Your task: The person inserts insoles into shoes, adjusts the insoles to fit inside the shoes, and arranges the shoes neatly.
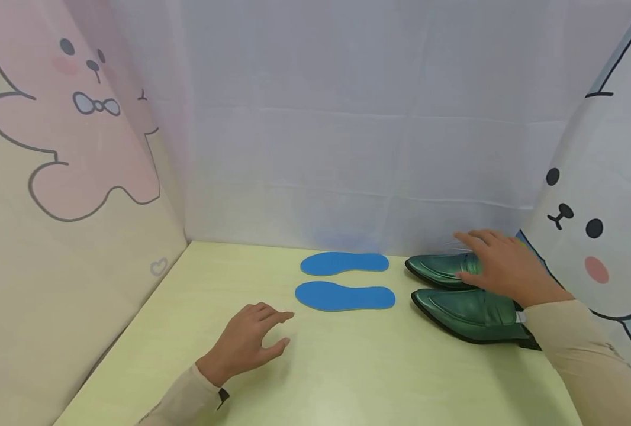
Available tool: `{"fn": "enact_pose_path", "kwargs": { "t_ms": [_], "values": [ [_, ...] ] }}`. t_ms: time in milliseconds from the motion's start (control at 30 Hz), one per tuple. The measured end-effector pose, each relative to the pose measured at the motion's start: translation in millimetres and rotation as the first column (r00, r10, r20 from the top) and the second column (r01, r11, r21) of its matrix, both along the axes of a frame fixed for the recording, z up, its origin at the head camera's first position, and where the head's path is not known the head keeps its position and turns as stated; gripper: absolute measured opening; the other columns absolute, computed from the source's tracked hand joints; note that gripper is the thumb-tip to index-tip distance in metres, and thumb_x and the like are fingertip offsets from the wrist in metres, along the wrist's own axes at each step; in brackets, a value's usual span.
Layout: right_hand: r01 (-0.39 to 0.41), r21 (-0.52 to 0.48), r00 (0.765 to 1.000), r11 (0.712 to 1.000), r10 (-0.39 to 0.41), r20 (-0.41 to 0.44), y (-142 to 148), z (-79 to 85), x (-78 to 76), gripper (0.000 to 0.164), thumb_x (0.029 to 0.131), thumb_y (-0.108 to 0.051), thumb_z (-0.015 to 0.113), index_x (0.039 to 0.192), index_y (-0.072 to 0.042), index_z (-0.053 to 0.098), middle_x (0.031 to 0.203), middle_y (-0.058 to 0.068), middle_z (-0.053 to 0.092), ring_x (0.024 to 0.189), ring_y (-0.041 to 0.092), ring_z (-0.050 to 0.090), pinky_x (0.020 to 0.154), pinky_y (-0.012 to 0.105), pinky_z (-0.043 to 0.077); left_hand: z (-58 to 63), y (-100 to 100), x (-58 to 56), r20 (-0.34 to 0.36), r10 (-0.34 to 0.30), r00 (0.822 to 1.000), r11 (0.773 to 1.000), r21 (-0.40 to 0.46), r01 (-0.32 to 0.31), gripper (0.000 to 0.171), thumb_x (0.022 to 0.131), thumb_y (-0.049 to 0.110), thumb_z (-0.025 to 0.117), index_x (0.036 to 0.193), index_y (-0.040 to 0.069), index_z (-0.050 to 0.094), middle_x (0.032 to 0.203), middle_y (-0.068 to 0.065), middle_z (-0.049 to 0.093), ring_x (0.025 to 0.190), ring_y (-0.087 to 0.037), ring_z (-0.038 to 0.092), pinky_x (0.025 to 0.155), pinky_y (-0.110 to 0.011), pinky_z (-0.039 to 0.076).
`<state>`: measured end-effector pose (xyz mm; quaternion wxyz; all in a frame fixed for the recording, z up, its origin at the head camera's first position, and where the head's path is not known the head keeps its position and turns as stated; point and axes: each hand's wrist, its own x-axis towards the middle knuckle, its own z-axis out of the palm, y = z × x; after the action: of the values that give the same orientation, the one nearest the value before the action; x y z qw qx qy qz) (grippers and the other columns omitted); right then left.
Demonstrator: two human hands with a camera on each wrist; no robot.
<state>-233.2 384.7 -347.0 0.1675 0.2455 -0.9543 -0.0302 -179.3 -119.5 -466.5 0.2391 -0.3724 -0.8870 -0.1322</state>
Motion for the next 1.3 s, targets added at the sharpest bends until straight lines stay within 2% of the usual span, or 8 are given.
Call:
{"fn": "enact_pose_path", "kwargs": {
  "t_ms": [233, 400, 633, 900, 967, 1033, 1200, 1300],
  "values": [
    [0.064, 0.022, 0.967, 0.998, -0.068, 0.247, 34.7, -4.9, -38.5, 0.09, 0.071, -0.056, 0.072, 0.138, -0.005, 0.039, 0.128, 0.029, 0.045, 0.113, 0.05, 0.039, 0.084, 0.065, 0.039, 2.9, 0.6, 0.7, 0.053, -0.017, 0.998, 1.0, 0.02, 0.016, 0.038, 0.087, 0.047, 0.055, 0.12, 0.029, 0.06, 0.092, 0.014, 0.061, 0.087, -0.004, 0.051, 0.07, -0.028, 0.045],
    [0.096, 0.014, 0.936, 0.995, -0.095, 0.339, 57.5, -14.0, -56.0, 0.092, 0.07, -0.055, 0.074, 0.137, -0.002, 0.039, 0.129, 0.032, 0.043, 0.113, 0.051, 0.038, 0.084, 0.066, 0.038, 3.0, 5.4, 1.5, 0.082, -0.024, 0.996, 0.999, 0.028, 0.021, 0.037, 0.088, 0.05, 0.052, 0.12, 0.033, 0.06, 0.089, 0.018, 0.059, 0.086, -0.002, 0.05, 0.07, -0.028, 0.045],
    [0.093, -0.005, 0.91, 0.996, -0.083, 0.406, 62.4, -19.8, -67.7, 0.093, 0.068, -0.052, 0.076, 0.136, 0.001, 0.04, 0.128, 0.033, 0.044, 0.113, 0.052, 0.04, 0.084, 0.066, 0.038, 2.4, 5.2, 1.8, 0.07, -0.047, 0.996, 0.999, 0.021, 0.045, 0.034, 0.088, 0.048, 0.054, 0.115, 0.029, 0.063, 0.088, 0.019, 0.059, 0.083, -0.003, 0.052, 0.068, -0.027, 0.045],
    [0.094, 0.097, 0.9, 0.991, -0.126, 0.417, 60.1, -29.7, -86.2, 0.095, 0.063, -0.051, 0.079, 0.134, 0.001, 0.043, 0.123, 0.035, 0.047, 0.109, 0.053, 0.043, 0.079, 0.064, 0.042, 3.9, 8.9, 1.3, 0.136, -0.072, 0.988, 0.997, -0.006, 0.073, 0.036, 0.09, 0.051, 0.051, 0.115, 0.029, 0.064, 0.091, 0.016, 0.061, 0.087, -0.002, 0.051, 0.068, -0.025, 0.045],
    [0.094, 0.088, 0.889, 0.992, -0.123, 0.442, 59.2, -31.8, -88.6, 0.095, 0.062, -0.05, 0.079, 0.133, 0.003, 0.043, 0.123, 0.037, 0.045, 0.107, 0.055, 0.043, 0.078, 0.064, 0.041, 4.6, 10.1, 1.2, 0.139, -0.075, 0.987, 0.997, -0.011, 0.077, 0.036, 0.09, 0.051, 0.05, 0.114, 0.028, 0.064, 0.091, 0.016, 0.061, 0.086, -0.002, 0.051, 0.068, -0.024, 0.045],
    [0.109, 0.059, 0.858, 0.992, -0.124, 0.498, 60.0, -35.4, -91.2, 0.095, 0.063, -0.047, 0.08, 0.133, 0.005, 0.042, 0.123, 0.04, 0.042, 0.096, 0.049, 0.051, 0.074, 0.059, 0.046, 4.4, 10.6, 0.9, 0.141, -0.077, 0.987, 0.997, -0.017, 0.08, 0.036, 0.09, 0.051, 0.05, 0.114, 0.028, 0.064, 0.091, 0.017, 0.061, 0.085, -0.002, 0.051, 0.067, -0.023, 0.044],
    [0.161, 0.057, 0.807, 0.985, -0.165, 0.567, 63.9, -47.1, -96.6, 0.096, 0.06, -0.043, 0.081, 0.131, 0.008, 0.042, 0.122, 0.04, 0.043, 0.094, 0.05, 0.052, 0.075, 0.058, 0.046, 3.2, 10.4, 2.0, 0.151, -0.088, 0.985, 0.995, -0.033, 0.094, 0.036, 0.091, 0.051, 0.049, 0.114, 0.028, 0.065, 0.091, 0.017, 0.061, 0.085, -0.002, 0.051, 0.064, -0.021, 0.043],
    [0.16, 0.085, 0.811, 0.983, -0.18, 0.556, 67.6, -52.6, -100.3, 0.097, 0.058, -0.045, 0.081, 0.129, 0.007, 0.044, 0.121, 0.038, 0.046, 0.106, 0.058, 0.042, 0.081, 0.065, 0.039, 3.5, 9.6, 2.6, 0.141, -0.087, 0.986, 0.995, -0.043, 0.094, 0.037, 0.091, 0.052, 0.049, 0.114, 0.029, 0.064, 0.09, 0.017, 0.061, 0.085, -0.002, 0.051, 0.062, -0.02, 0.042]
  ]
}}
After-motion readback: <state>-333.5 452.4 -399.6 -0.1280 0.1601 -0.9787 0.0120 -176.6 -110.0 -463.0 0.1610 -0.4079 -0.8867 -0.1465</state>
